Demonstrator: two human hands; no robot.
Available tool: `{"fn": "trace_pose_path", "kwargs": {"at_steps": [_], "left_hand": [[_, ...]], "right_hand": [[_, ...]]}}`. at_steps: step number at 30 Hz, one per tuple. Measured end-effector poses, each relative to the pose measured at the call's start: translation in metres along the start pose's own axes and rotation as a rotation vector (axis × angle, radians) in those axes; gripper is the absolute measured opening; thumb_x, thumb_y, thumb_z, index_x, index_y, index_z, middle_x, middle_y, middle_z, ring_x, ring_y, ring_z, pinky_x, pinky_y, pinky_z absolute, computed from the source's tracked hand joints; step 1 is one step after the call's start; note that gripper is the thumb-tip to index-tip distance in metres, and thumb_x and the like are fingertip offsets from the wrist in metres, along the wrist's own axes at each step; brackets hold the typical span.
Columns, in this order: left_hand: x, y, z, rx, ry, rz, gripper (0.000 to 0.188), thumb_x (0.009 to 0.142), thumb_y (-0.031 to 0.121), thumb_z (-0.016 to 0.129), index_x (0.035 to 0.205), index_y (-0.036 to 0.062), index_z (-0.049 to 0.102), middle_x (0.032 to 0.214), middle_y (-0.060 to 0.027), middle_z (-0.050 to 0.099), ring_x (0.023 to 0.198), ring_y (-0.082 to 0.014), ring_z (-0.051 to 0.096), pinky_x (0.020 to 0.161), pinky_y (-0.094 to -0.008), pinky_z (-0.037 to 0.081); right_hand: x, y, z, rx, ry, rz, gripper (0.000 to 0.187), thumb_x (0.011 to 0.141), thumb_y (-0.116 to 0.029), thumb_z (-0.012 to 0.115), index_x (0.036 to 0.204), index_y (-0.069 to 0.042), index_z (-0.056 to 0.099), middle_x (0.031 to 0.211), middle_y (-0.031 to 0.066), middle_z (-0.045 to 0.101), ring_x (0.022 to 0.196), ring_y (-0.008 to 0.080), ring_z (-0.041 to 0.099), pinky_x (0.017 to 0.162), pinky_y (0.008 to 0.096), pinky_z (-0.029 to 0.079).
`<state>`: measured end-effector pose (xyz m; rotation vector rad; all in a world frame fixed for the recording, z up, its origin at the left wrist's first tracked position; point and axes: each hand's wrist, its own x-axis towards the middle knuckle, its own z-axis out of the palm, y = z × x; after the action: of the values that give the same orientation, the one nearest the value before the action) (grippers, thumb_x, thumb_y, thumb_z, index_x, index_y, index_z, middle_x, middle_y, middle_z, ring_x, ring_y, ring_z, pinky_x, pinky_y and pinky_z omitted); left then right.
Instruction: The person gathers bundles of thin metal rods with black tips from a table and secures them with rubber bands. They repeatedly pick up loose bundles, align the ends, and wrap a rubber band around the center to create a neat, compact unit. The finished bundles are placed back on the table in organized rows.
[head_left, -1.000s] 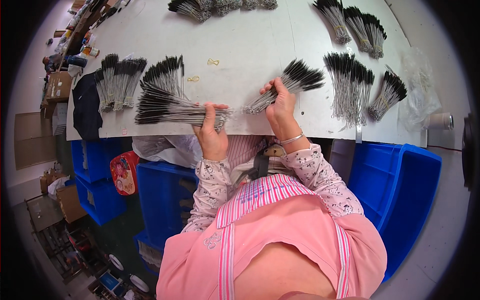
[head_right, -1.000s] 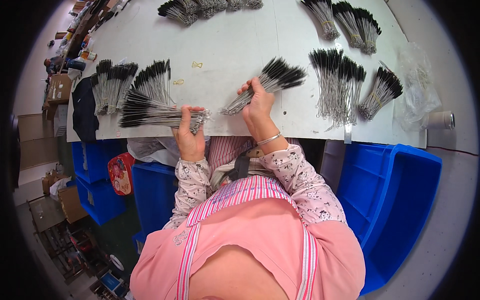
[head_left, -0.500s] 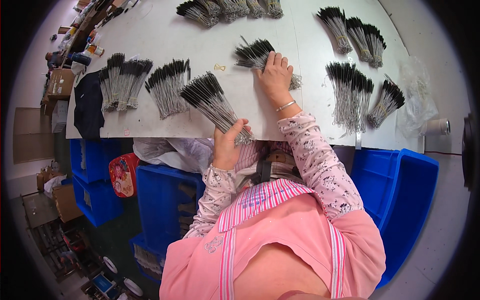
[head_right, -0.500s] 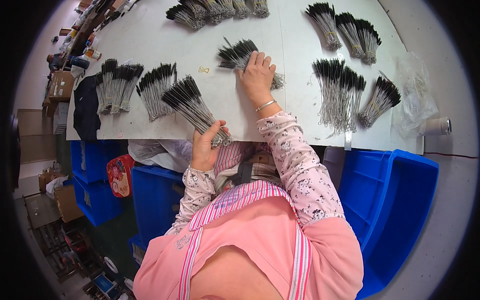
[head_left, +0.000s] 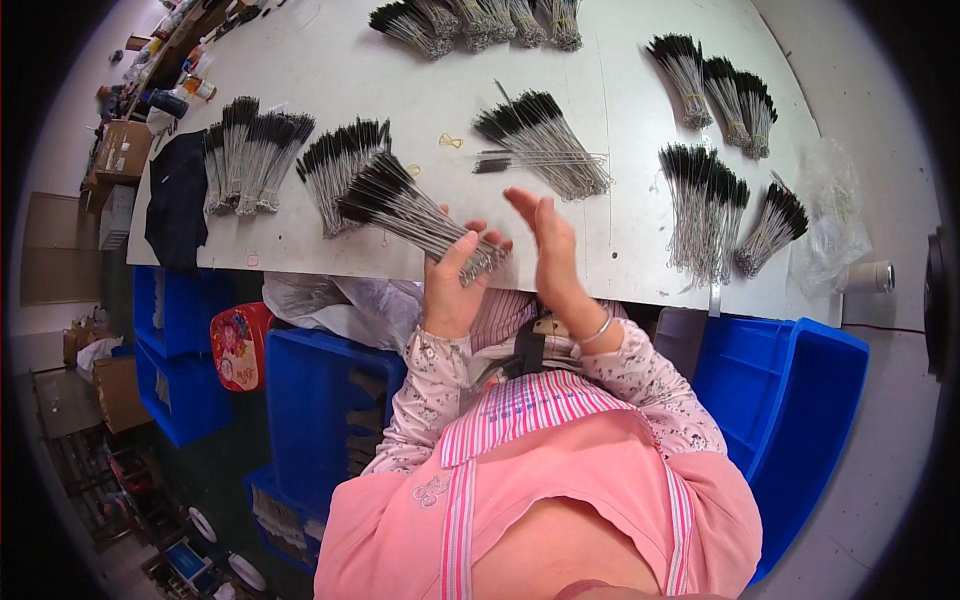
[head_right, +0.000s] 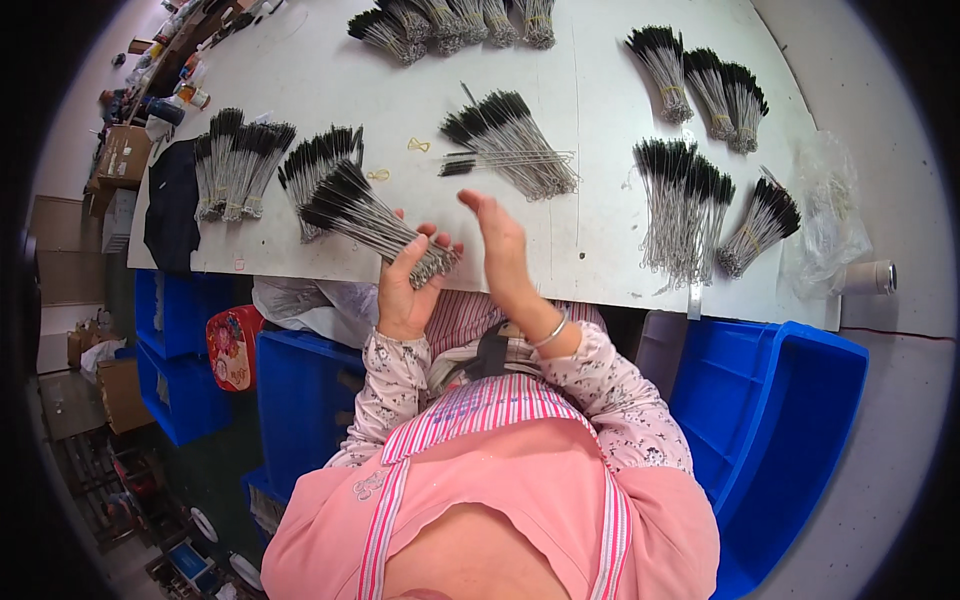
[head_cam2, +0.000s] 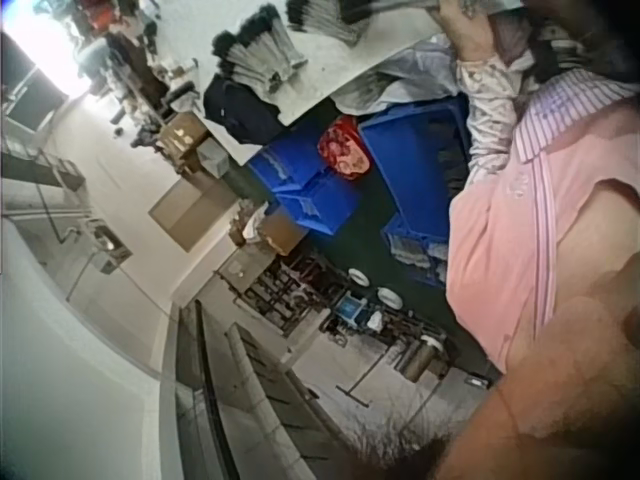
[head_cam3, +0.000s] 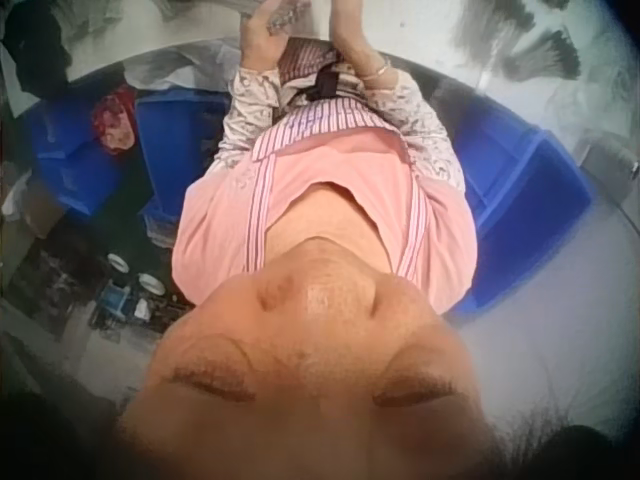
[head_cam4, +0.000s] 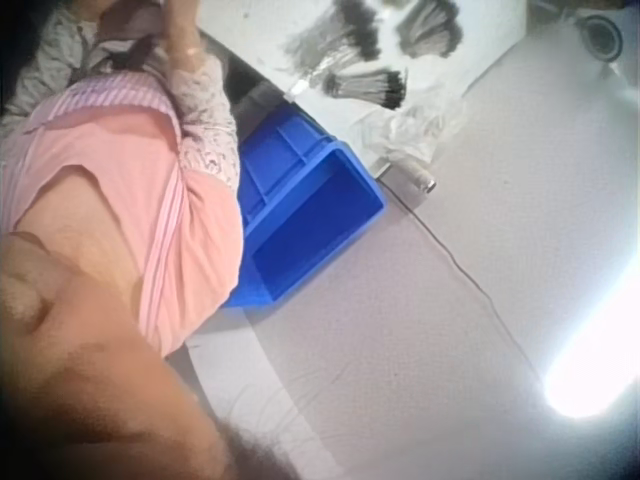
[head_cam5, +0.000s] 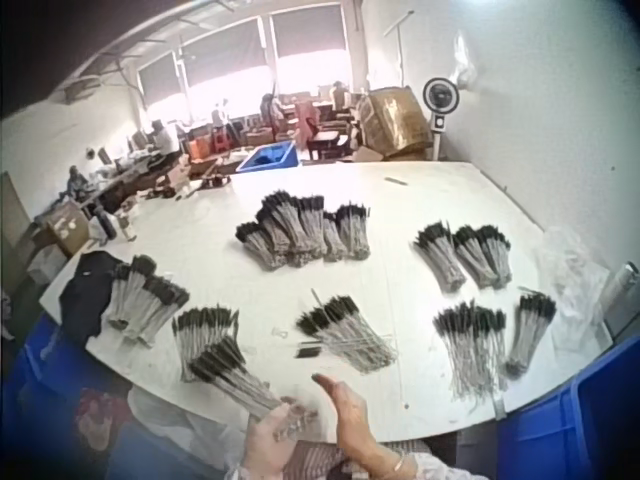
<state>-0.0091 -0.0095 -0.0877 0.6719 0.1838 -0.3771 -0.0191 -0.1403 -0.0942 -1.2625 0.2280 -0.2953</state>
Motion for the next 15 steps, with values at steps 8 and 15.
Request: {"fn": "trace_pose_path", "kwargs": {"at_steps": [8,15], "left_hand": [[-0.006,-0.029,0.008,0.211,-0.06,-0.009,0.055,0.086,0.0,0.057,0.135,0.0073,0.033,0.112,-0.0068,0.056,0.1,-0.0149,0.057,0.085,-0.0286,0.05],[-0.013,-0.012,-0.009,0.525,0.022,0.062,0.048,0.085,0.0,0.062,0.128,0.0005,0.039,0.101,-0.0107,0.061,0.082,-0.0148,0.06,0.065,-0.0274,0.052]], "right_hand": [[-0.02,0.032,0.019,-0.296,0.209,-0.33,0.036,0.099,-0.028,0.042,0.111,0.0,0.061,0.103,0.0099,0.066,0.091,0.0236,0.057,0.087,0.0359,0.041],[0.053,0.01,-0.022,-1.041,0.18,-0.752,0.022,0.07,-0.014,0.074,0.089,-0.01,0.065,0.098,0.005,0.066,0.097,0.0246,0.056,0.084,0.0407,0.038]]}}
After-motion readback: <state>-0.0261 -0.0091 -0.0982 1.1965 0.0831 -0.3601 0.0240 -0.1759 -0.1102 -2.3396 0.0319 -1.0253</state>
